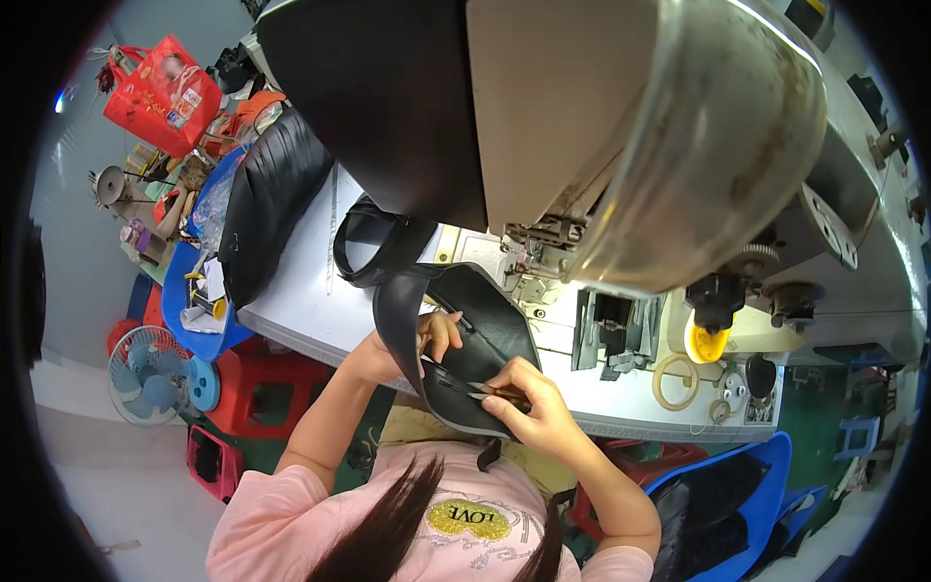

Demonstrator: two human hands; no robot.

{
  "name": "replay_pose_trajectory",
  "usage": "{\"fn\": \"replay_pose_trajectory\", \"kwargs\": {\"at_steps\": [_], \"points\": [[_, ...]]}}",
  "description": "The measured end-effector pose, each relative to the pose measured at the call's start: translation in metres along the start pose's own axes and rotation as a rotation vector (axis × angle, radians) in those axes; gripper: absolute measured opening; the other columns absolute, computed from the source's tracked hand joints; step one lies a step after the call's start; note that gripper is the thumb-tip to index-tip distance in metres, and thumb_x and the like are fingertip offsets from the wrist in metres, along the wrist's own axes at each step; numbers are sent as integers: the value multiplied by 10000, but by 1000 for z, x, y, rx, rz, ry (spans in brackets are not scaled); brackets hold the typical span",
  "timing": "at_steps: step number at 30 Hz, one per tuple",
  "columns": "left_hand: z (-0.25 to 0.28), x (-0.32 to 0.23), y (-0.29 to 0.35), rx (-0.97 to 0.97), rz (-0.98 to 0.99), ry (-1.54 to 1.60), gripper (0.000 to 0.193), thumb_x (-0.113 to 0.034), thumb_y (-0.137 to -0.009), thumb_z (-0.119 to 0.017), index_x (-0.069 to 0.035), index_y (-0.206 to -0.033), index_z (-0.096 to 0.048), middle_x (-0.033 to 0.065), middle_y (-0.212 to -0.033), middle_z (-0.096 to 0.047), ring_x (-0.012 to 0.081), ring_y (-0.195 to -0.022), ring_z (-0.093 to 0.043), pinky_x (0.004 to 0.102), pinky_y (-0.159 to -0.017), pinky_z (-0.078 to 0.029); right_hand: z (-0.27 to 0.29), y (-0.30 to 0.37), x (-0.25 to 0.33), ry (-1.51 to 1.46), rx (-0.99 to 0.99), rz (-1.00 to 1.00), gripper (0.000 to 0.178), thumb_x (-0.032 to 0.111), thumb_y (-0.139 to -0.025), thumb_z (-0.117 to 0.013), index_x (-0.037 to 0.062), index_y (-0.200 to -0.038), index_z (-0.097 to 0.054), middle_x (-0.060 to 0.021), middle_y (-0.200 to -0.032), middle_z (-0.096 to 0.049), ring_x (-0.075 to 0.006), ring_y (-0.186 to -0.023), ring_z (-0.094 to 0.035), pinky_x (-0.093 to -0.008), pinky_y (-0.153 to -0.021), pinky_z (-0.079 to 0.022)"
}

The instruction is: The person uses an industrial sewing machine to stitch black leather pieces. They repeatedly pick up items from a blue bin, align them under the machine's needle, sew a seam, and place the finished piece back into the bin. The process involves handling the leather with both hands to ensure proper alignment during sewing.

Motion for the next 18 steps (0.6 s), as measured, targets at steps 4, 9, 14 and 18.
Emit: {"fn": "replay_pose_trajectory", "kwargs": {"at_steps": [4,9,14,18], "points": [[-3,-6,0,14,-10,-7,176,-194,-606,-729,-141,-641,-565,22,-706,-512,232,-891,-507,489,-1024,-140,-5,-8,12,-39,-19,25,158,78,-751,-618,-24,-843,-540,-78,-795,-485,-153,-725,-510,-243,-653,-420],[-10,-7,-4,46,-2,-22,194,-184,-632,-709,-128,-598,-526,28,-710,-509,237,-892,-508,497,-1020,-145,-9,-13,24,52,-6,49,154,57,-740,-621,-21,-848,-543,-81,-787,-495,-148,-709,-508,-235,-632,-411],[4,-6,-1,-55,19,117,243,-175,-665,-690,-123,-566,-475,37,-756,-506,244,-905,-500,479,-1009,-185,32,2,38,-75,-277,175,119,18,-740,-592,-19,-843,-543,-64,-796,-475,-104,-644,-454,-206,-562,-370],[23,5,13,-301,93,412,163,-124,-694,-658,-95,-804,-541,53,-828,-531,239,-927,-513,406,-966,-289,64,30,40,-35,-453,358,254,87,-675,-673,-13,-880,-562,-65,-843,-511,-82,-520,-364,-200,-496,-321]]}}
Point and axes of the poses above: each hand's wrist, its own y-axis away from the middle knuckle, its own z-axis out of the back of the hand, x = y × z, the point moved 9 cm from there along -y, towards the middle knuckle
